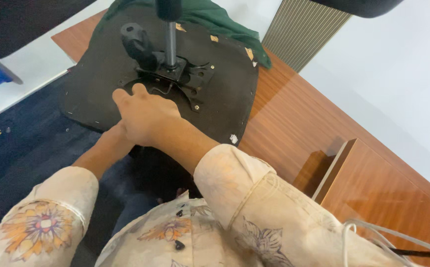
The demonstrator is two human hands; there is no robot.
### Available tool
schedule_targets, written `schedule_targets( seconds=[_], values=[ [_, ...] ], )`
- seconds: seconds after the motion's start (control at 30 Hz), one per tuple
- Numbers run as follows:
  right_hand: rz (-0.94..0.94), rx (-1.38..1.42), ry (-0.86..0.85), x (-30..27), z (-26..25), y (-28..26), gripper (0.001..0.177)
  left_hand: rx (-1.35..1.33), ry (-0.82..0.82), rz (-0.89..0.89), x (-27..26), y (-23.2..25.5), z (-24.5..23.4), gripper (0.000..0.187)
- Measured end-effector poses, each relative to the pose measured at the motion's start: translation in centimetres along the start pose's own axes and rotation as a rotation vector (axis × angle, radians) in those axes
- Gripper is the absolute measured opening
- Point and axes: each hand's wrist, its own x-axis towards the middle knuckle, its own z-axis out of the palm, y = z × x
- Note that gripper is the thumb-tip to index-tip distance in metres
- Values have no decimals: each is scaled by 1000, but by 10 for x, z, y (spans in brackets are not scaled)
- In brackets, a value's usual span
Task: The person uses a screwdriver to tighten screws into the underside of a black chair base placed on a wooden table. They rotate the screwdriver repeatedly to secure the fasteners while holding the base steady with the other hand.
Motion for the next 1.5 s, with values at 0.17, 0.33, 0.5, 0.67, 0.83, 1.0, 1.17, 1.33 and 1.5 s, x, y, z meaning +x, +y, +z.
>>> schedule_targets(
  seconds=[0.17, 0.33, 0.5, 0.67, 0.83, 1.0, 1.17, 1.33, 1.5],
  values=[
    [-14, -68, 89, -1, 7, -3, 39, -83, -47, 15, -5, 10, -9, 54],
    [19, -87, 150, 1, 20, -9, 29, -137, -96, 9, -11, 13, -11, 54],
    [74, -93, 194, 2, 24, -17, 26, -39, -137, 103, -4, 15, -16, 55],
    [93, -146, 234, 3, 26, -26, 25, -13, -152, 98, -2, 6, -17, 55],
    [209, -121, 150, 7, 19, -31, 28, 53, -173, 114, 1, 8, -19, 53],
    [208, -86, 113, 10, 15, -29, 43, -27, -180, 43, -10, 17, -27, 56],
    [151, -62, 149, 16, 13, -31, 43, -24, -217, 12, -20, 37, -41, 63],
    [177, -108, 202, 21, 14, -33, 51, -83, -183, -3, -21, 33, -40, 65],
    [267, -81, 92, 16, 7, -37, 35, -13, -172, 1, -12, 20, -32, 62]
  ],
)
